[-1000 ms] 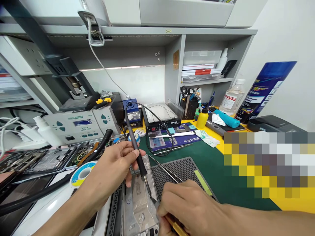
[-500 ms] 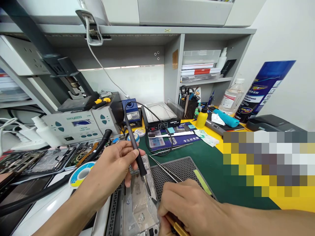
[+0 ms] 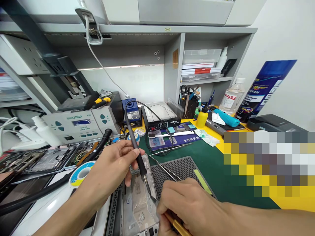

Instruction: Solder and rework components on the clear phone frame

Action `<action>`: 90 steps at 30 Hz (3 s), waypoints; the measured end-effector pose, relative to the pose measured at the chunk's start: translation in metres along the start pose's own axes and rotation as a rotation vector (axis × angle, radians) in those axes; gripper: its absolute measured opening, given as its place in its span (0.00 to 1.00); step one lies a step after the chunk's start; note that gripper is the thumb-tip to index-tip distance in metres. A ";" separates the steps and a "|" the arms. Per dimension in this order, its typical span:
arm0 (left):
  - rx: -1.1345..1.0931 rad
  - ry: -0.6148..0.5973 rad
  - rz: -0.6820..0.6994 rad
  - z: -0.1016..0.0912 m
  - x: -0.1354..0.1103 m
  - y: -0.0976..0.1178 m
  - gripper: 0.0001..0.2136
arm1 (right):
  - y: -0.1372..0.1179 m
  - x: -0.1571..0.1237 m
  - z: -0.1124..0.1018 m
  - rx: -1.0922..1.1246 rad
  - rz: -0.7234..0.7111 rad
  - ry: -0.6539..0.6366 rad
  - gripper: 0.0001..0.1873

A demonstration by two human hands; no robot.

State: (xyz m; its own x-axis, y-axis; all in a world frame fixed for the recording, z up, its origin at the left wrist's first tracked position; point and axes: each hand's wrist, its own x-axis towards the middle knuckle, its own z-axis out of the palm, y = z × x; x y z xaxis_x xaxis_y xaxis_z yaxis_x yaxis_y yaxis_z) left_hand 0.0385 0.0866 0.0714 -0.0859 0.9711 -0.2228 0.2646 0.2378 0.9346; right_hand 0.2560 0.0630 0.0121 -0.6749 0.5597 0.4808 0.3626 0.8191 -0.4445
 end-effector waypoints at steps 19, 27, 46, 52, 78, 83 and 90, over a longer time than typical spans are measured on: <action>-0.024 -0.012 0.043 0.001 0.002 -0.001 0.07 | 0.003 0.003 0.001 0.055 0.003 0.004 0.16; -0.059 -0.077 0.124 0.003 0.008 -0.005 0.09 | -0.006 0.009 -0.004 -0.086 -0.008 0.087 0.18; -0.079 -0.080 0.238 0.010 0.002 -0.002 0.10 | -0.005 0.013 -0.004 -0.091 -0.095 0.082 0.17; -0.062 -0.080 0.227 0.009 0.002 0.000 0.10 | -0.006 0.018 -0.006 -0.094 -0.107 0.090 0.17; -0.027 -0.100 0.218 0.011 -0.001 0.001 0.11 | -0.006 0.017 -0.002 -0.125 -0.074 0.135 0.17; -0.018 -0.092 0.225 0.011 -0.001 0.002 0.11 | -0.005 0.014 -0.002 -0.101 -0.083 0.131 0.16; 0.007 -0.090 0.223 0.012 -0.001 0.001 0.12 | -0.009 0.017 -0.004 -0.122 -0.104 0.158 0.18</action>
State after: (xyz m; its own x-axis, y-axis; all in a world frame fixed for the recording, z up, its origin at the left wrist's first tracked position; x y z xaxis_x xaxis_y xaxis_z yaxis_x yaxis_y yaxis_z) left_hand 0.0506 0.0863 0.0692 0.0615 0.9975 -0.0350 0.2742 0.0169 0.9615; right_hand 0.2434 0.0653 0.0273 -0.6068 0.4766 0.6361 0.3779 0.8771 -0.2966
